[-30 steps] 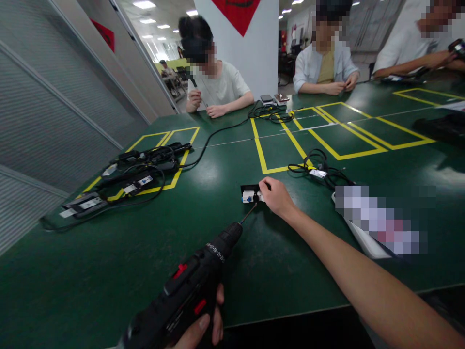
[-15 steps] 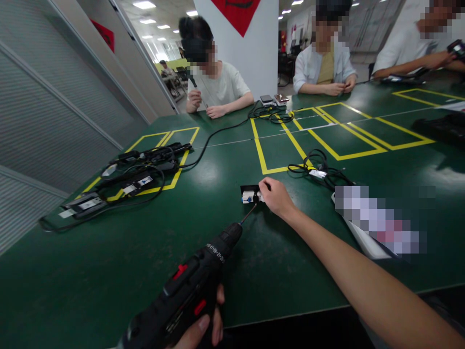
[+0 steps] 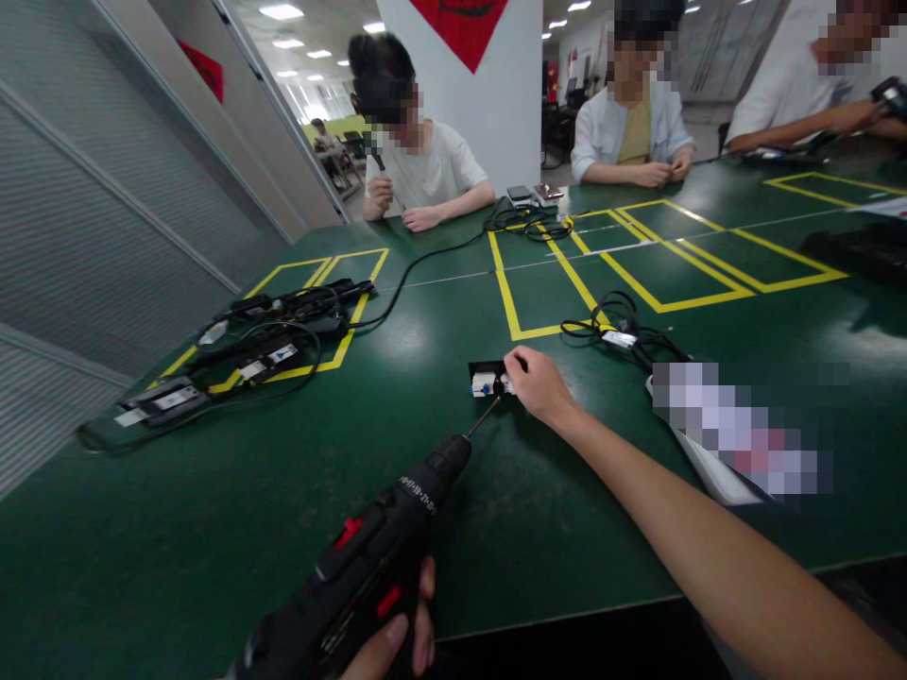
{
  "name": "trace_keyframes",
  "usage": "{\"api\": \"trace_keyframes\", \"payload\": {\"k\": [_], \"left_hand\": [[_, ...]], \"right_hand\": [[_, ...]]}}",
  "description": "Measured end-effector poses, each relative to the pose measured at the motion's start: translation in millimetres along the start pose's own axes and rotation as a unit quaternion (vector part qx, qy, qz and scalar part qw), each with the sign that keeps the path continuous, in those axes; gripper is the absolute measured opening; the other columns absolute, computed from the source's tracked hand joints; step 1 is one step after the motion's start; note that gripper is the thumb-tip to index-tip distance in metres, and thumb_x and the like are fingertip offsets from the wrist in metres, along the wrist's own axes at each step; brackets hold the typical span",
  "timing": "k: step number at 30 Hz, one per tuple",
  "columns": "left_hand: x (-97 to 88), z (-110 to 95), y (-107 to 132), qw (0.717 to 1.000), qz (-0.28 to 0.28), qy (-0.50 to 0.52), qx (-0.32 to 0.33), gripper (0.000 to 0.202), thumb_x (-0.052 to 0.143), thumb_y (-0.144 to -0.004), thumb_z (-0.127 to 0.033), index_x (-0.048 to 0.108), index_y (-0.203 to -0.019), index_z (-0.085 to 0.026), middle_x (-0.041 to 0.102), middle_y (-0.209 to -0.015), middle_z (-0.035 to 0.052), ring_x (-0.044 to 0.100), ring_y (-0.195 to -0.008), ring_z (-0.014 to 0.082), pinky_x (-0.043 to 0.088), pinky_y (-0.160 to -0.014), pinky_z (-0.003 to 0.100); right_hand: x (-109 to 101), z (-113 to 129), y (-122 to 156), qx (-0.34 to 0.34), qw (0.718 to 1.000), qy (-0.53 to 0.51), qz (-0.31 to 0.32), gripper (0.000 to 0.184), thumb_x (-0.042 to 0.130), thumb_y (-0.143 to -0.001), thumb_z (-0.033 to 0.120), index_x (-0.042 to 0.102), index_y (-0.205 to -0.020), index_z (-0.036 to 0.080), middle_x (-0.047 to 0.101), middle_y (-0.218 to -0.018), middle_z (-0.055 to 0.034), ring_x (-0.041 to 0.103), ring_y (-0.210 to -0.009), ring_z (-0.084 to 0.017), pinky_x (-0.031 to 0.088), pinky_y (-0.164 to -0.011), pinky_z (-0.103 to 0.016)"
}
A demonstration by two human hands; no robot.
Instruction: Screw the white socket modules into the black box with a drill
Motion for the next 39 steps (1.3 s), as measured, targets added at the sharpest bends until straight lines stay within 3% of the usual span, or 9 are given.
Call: {"api": "trace_keyframes", "payload": {"k": [4, 9, 18, 25, 32, 39], "left_hand": [[-5.0, 3.2, 2.9, 1.000, -0.019, -0.013, 0.003, 0.041, 0.059, -0.076, -0.033, 0.050, -0.114, -0.021, 0.065, -0.082, 0.0073, 0.055, -0.041, 0.0160, 0.047, -0.042, 0.033], [-1.6, 6.2, 0.7, 1.000, 0.016, -0.017, -0.007, 0.036, 0.059, -0.075, -0.037, 0.056, -0.105, -0.017, 0.065, -0.067, 0.0062, 0.054, -0.041, 0.0172, 0.046, -0.043, 0.033], [0.9, 0.2, -0.7, 0.998, 0.029, -0.057, 0.023, 0.035, 0.053, -0.078, -0.032, 0.048, -0.111, -0.022, 0.065, -0.090, 0.0089, 0.055, -0.041, 0.0151, 0.046, -0.042, 0.032], [1.7, -0.6, -1.1, 0.999, 0.029, -0.040, 0.002, 0.035, 0.057, -0.076, -0.034, 0.054, -0.106, -0.017, 0.065, -0.067, 0.0062, 0.055, -0.042, 0.0182, 0.046, -0.044, 0.034], [-1.9, 4.2, 0.0, 0.999, 0.016, -0.050, 0.010, 0.032, 0.057, -0.076, -0.032, 0.052, -0.106, -0.022, 0.066, -0.076, 0.0057, 0.055, -0.040, 0.0170, 0.046, -0.041, 0.033], [-4.4, 5.4, 0.0, 1.000, -0.008, -0.008, 0.026, 0.061, 0.060, -0.074, -0.030, 0.031, -0.128, -0.028, 0.062, -0.083, 0.0045, 0.055, -0.038, 0.0160, 0.049, -0.038, 0.033]], "right_hand": [[0.4, -0.4, -0.3, 0.003, 1.000, 0.002, 0.000, 0.027, 0.038, -0.087, 0.030, 0.057, -0.073, 0.017, 0.061, -0.074, -0.0036, 0.052, -0.069, -0.013, 0.033, -0.062, -0.023], [0.3, 0.0, -0.7, 0.006, 1.000, 0.005, 0.003, 0.027, 0.038, -0.087, 0.030, 0.057, -0.074, 0.017, 0.061, -0.075, -0.0040, 0.052, -0.069, -0.013, 0.033, -0.062, -0.023], [0.1, -0.3, 0.0, 0.009, 1.000, 0.007, 0.005, 0.027, 0.037, -0.087, 0.031, 0.057, -0.074, 0.017, 0.061, -0.075, -0.0041, 0.052, -0.070, -0.014, 0.034, -0.062, -0.023], [0.1, 1.3, -0.4, 0.008, 1.000, 0.006, 0.006, 0.027, 0.037, -0.087, 0.030, 0.056, -0.073, 0.017, 0.061, -0.075, -0.0039, 0.052, -0.069, -0.013, 0.034, -0.063, -0.023], [0.9, -0.1, -0.7, 0.009, 1.000, 0.007, 0.007, 0.027, 0.038, -0.087, 0.029, 0.057, -0.072, 0.017, 0.062, -0.075, -0.0041, 0.053, -0.069, -0.013, 0.034, -0.063, -0.023], [0.2, 0.1, -0.9, 0.007, 1.000, 0.007, 0.005, 0.027, 0.038, -0.087, 0.030, 0.057, -0.073, 0.017, 0.062, -0.075, -0.0041, 0.053, -0.069, -0.014, 0.034, -0.063, -0.024]]}}
Point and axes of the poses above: each hand's wrist, its own y-axis away from the middle knuckle, its own x-axis out of the palm, z = x × y, the point moved 9 cm from there along -y, towards the middle knuckle
